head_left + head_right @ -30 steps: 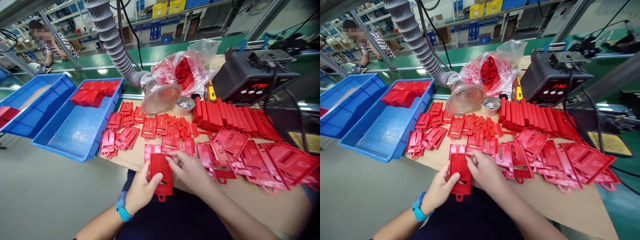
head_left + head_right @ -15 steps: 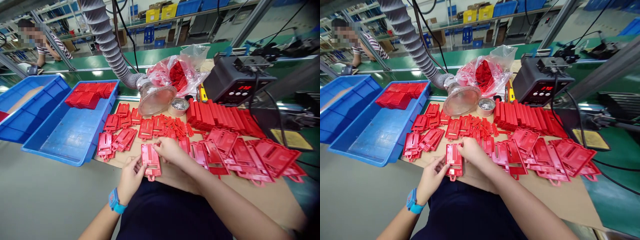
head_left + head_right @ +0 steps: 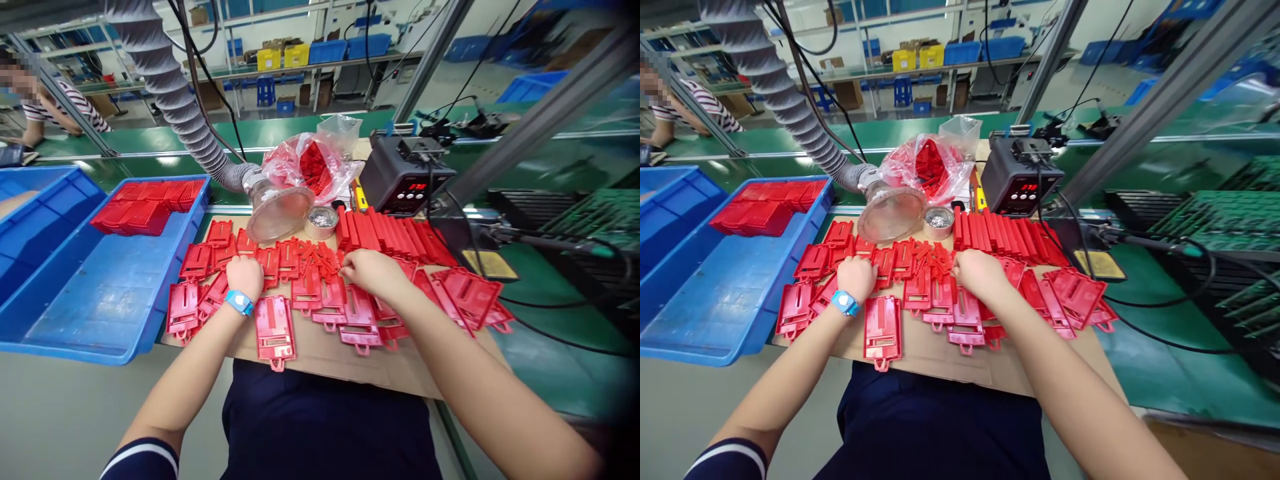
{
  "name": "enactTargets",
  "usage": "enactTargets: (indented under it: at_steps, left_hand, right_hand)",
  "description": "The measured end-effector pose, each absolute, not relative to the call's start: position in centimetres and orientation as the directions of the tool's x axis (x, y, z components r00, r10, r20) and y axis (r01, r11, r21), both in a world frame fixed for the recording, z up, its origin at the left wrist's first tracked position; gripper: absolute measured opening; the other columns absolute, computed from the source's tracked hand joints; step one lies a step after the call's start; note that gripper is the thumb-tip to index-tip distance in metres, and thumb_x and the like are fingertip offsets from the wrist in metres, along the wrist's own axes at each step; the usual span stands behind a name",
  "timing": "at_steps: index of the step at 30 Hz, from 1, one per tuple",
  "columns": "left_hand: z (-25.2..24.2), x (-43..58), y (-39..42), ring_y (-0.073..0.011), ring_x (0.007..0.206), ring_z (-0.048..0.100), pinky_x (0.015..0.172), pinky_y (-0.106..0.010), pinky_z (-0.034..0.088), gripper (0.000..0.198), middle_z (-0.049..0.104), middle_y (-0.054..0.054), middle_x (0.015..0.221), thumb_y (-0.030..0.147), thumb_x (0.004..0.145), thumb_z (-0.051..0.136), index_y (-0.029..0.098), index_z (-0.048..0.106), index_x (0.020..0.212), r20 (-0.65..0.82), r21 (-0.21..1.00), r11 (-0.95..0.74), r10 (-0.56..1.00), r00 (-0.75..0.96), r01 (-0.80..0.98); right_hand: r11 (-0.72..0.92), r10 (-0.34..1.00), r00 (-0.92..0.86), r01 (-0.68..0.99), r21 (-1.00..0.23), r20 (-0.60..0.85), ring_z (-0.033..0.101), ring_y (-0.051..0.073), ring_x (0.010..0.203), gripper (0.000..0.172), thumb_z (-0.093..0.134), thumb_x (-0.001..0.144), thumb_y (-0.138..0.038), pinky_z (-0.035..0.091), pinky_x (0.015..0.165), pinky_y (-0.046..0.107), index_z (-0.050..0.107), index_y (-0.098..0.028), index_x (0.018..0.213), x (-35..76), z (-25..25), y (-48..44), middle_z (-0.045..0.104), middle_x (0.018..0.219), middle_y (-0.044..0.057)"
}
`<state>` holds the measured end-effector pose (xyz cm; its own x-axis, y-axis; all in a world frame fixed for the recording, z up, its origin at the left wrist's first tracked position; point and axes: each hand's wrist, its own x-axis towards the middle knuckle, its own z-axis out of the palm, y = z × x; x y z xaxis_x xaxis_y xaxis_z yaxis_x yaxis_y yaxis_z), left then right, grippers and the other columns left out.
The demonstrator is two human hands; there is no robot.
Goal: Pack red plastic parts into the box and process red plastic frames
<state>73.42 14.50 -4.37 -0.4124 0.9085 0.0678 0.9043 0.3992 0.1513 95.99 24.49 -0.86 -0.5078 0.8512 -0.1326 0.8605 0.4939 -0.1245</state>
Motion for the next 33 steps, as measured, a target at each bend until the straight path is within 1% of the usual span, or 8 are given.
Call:
enactTargets:
  at_steps: [7,13,17,20,22,26,30,33]
  left_hand:
    - [-4.3,72.9,13.9,-0.0306,0.086,0.062,0.072,-0.038,0.044,0.032,0.065,-0.02,0.084,0.027,0.085,0.037,0.007,0.06,0.093,0.065,0.22,0.476,0.864,-0.499,0.852]
    - [-3.5,71.6,11.6,-0.0222,0.076,0.064,0.072,-0.032,0.046,0.027,0.066,-0.009,0.074,0.029,0.08,0.047,0.012,0.06,0.096,0.056,0.522,0.452,0.828,-0.558,0.723]
    - [-3.7,72.0,9.8,-0.0154,0.075,0.063,0.069,-0.026,0.049,0.049,0.066,-0.006,0.086,0.028,0.078,0.047,0.009,0.045,0.123,0.008,0.81,0.36,0.783,-0.622,0.464]
    - [-3.3,73.6,8.7,-0.0177,0.076,0.064,0.068,-0.029,0.051,0.042,0.066,-0.006,0.089,0.032,0.072,0.052,0.01,0.054,0.108,-0.16,0.98,0.199,0.786,-0.597,-0.001]
    - [-2.7,75.2,8.1,-0.019,0.074,0.065,0.065,-0.031,0.052,0.036,0.067,-0.006,0.085,0.033,0.071,0.054,0.012,0.056,0.1,-0.254,0.963,0.153,0.798,-0.547,-0.224]
    - [-1.2,78.7,7.5,-0.019,0.07,0.066,0.063,-0.033,0.054,0.038,0.067,-0.004,0.082,0.029,0.075,0.056,0.019,0.051,0.111,-0.426,0.813,0.198,0.844,-0.327,-0.548]
    - [-0.8,81.3,7.4,-0.0202,0.079,0.067,0.068,-0.035,0.055,0.046,0.067,-0.003,0.097,0.024,0.078,0.054,0.026,0.043,0.123,-0.397,0.703,0.227,0.911,-0.107,-0.674]
    - [-1.4,82.5,7.5,-0.0212,0.091,0.065,0.077,-0.036,0.054,0.053,0.062,-0.002,0.111,0.018,0.079,0.052,0.029,0.036,0.129,-0.318,0.692,0.163,0.944,-0.094,-0.703]
  right_hand:
    - [0.539,0.819,-0.56,0.826,-0.168,-0.127,0.062,0.023,0.079,0.013,0.058,0.077,-0.024,0.043,0.065,0.029,0.066,-0.014,0.08,94.3,-2.4,23.3,0.067,0.087,0.012]
    - [0.439,0.878,-0.477,0.835,-0.332,-0.041,0.064,0.019,0.079,0.017,0.051,0.084,-0.023,0.047,0.072,0.028,0.065,-0.016,0.089,96.1,-1.9,23.2,0.069,0.087,0.007]
    - [0.344,0.92,-0.369,0.608,-0.716,0.129,0.065,0.017,0.073,0.024,0.056,0.081,-0.033,0.051,0.072,0.03,0.062,-0.017,0.097,98.0,-1.6,20.6,0.069,0.083,0.004]
    - [0.3,0.93,-0.307,0.324,-0.897,0.2,0.065,0.018,0.074,0.03,0.064,0.075,-0.039,0.053,0.072,0.034,0.063,-0.017,0.095,98.7,-1.5,18.3,0.068,0.082,0.006]
    - [0.293,0.933,-0.289,0.262,-0.92,0.214,0.064,0.018,0.072,0.03,0.066,0.074,-0.039,0.054,0.069,0.034,0.064,-0.018,0.095,98.9,-1.4,17.2,0.068,0.082,0.006]
    - [0.308,0.928,-0.29,0.237,-0.922,0.236,0.064,0.016,0.066,0.023,0.068,0.074,-0.034,0.056,0.063,0.03,0.065,-0.021,0.093,99.2,-0.8,16.3,0.068,0.081,0.004]
    - [0.433,0.883,-0.321,0.276,-0.858,0.342,0.064,0.017,0.071,0.015,0.065,0.077,-0.027,0.054,0.07,0.032,0.065,-0.025,0.092,99.1,-0.4,15.8,0.067,0.082,0.002]
    - [0.673,0.737,-0.373,0.322,-0.666,0.564,0.062,0.017,0.079,0.023,0.063,0.077,-0.014,0.052,0.076,0.033,0.064,-0.027,0.096,98.3,-0.6,15.1,0.064,0.087,0.003]
